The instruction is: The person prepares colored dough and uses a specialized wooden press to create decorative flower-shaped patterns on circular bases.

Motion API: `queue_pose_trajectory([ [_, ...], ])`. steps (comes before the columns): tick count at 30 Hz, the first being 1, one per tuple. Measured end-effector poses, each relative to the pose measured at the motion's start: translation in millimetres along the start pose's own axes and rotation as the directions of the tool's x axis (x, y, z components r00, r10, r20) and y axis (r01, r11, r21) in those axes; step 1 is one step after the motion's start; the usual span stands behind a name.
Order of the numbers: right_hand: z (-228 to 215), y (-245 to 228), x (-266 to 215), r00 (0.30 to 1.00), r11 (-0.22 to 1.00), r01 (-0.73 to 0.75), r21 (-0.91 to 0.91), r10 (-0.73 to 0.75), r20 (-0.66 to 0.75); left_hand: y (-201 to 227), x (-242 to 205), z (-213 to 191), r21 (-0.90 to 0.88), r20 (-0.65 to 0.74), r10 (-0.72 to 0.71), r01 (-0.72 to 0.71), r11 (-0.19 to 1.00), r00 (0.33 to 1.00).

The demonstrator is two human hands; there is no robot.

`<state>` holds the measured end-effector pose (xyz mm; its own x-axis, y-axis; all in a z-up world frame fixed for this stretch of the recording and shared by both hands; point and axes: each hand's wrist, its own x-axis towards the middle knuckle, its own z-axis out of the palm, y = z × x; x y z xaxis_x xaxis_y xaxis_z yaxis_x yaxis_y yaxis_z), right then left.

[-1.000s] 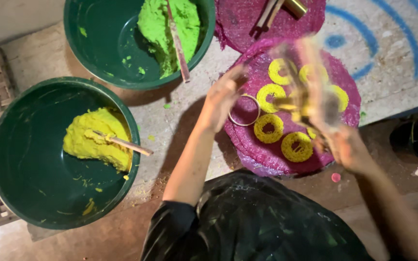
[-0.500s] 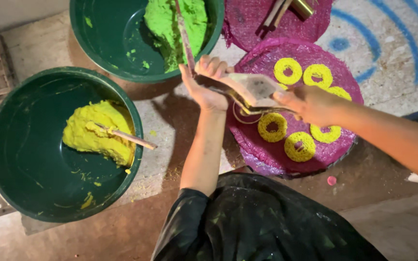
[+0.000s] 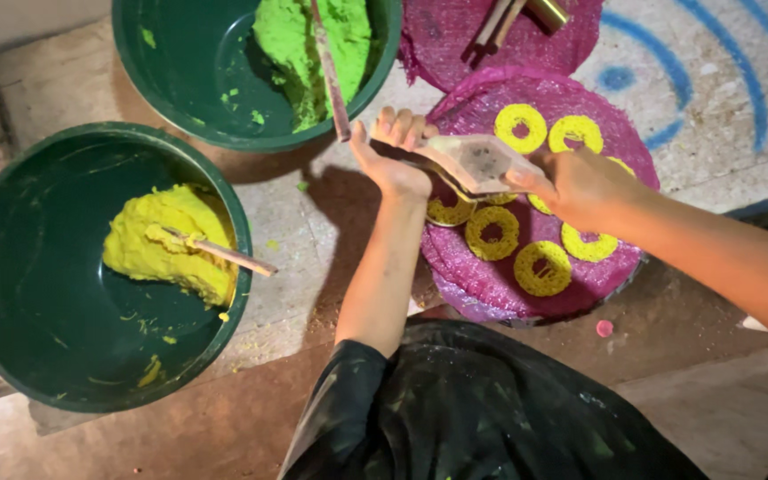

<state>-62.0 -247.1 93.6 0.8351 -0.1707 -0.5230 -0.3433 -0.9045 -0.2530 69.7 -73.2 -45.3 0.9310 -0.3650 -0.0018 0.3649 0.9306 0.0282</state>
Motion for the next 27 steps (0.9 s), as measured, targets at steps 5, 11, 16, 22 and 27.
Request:
queue_pose_trajectory([
  [5,18.6,-3.1,11.7,0.979,0.983,0.163,0.078,-0.152,-0.137,22.6,10.3,20.3,0.087,0.084,0.006,-0.013,0.996,0.996],
  [11,35.2,-6.0,16.9,0.975,0.963,0.217,0.158,-0.207,-0.077,36.6,-6.7,24.4,0.188,-0.029,0.094,-0.087,0.978,0.995],
  [16,25.6,18.8,15.3,1.000,0.999,-0.003,0.039,0.002,0.030,-1.3,-16.5,-4.0,-0.002,-0.116,0.061,-0.061,0.998,0.991],
  [22,11.7,104.3,1.0,0.985,0.911,0.159,0.379,-0.122,-0.120,7.1,-30.0,13.2,0.694,0.049,-0.188,0.102,0.712,0.981],
  [27,39.2,140.6,-8.1,0.933,0.566,0.337,0.752,-0.095,-0.347,32.0,-75.1,17.7,0.852,0.126,-0.286,-0.251,-0.459,0.950],
])
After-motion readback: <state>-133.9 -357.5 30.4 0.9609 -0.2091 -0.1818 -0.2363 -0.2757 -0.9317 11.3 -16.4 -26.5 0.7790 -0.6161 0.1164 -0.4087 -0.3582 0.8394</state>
